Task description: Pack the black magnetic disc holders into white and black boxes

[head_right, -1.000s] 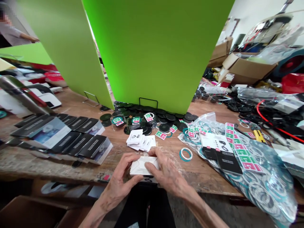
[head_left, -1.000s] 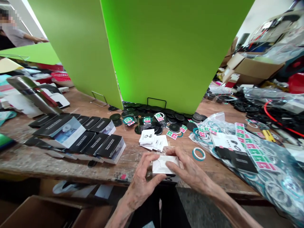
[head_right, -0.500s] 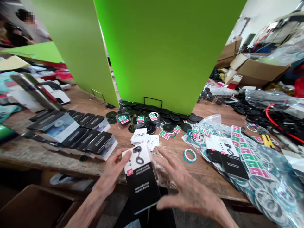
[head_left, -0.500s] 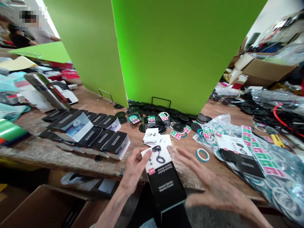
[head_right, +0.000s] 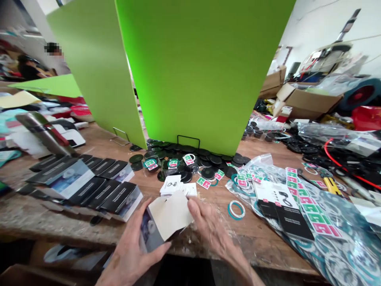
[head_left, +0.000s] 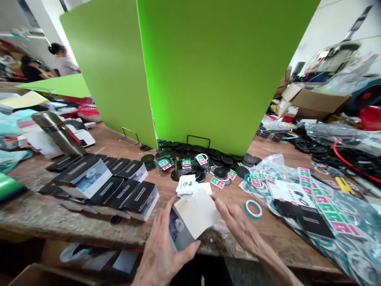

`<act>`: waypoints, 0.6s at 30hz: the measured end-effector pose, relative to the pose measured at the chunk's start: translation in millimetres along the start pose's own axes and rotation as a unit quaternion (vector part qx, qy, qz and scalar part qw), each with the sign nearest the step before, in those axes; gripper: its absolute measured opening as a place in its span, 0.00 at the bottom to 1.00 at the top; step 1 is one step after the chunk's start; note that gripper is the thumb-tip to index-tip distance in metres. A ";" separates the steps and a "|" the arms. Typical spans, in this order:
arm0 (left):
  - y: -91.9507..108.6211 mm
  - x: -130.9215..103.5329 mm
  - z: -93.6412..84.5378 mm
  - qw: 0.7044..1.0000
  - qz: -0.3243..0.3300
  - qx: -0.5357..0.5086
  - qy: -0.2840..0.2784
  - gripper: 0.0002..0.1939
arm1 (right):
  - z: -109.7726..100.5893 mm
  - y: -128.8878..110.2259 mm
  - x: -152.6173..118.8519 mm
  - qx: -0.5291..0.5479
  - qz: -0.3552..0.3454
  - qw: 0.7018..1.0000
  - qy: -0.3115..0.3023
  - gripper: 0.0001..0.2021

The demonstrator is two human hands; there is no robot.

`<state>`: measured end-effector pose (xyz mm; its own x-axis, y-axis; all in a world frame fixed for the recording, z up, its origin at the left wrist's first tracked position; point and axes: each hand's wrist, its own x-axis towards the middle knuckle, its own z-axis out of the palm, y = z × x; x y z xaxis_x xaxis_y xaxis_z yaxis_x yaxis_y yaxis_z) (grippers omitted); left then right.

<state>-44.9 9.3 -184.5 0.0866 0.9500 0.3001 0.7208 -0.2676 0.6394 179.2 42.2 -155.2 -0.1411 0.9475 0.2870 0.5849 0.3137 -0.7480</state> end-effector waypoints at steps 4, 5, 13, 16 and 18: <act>-22.6 6.0 0.2 0.995 -0.031 0.096 -0.019 0.44 | 2.9 27.9 82.3 -0.215 -0.097 0.971 -0.030 0.21; -24.9 7.3 1.2 0.993 -0.035 0.107 -0.024 0.43 | 6.5 36.2 105.4 -0.245 -0.102 0.964 -0.032 0.23; -29.3 9.6 11.3 0.992 -0.021 0.123 -0.022 0.44 | 37.3 89.8 204.2 -0.326 -0.135 0.927 -0.130 0.37; -32.5 9.2 9.8 0.993 -0.008 0.106 -0.049 0.48 | 37.8 97.1 204.1 -0.342 -0.148 0.920 -0.125 0.31; -30.7 10.5 6.4 0.994 -0.009 0.093 -0.061 0.48 | 31.8 95.5 199.0 -0.349 -0.149 0.918 -0.113 0.30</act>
<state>-61.7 28.4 -205.5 0.1471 0.9696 0.1957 0.8363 -0.2276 0.4988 181.6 262.7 -188.6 -0.4942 0.8396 0.2257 0.8517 0.5196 -0.0683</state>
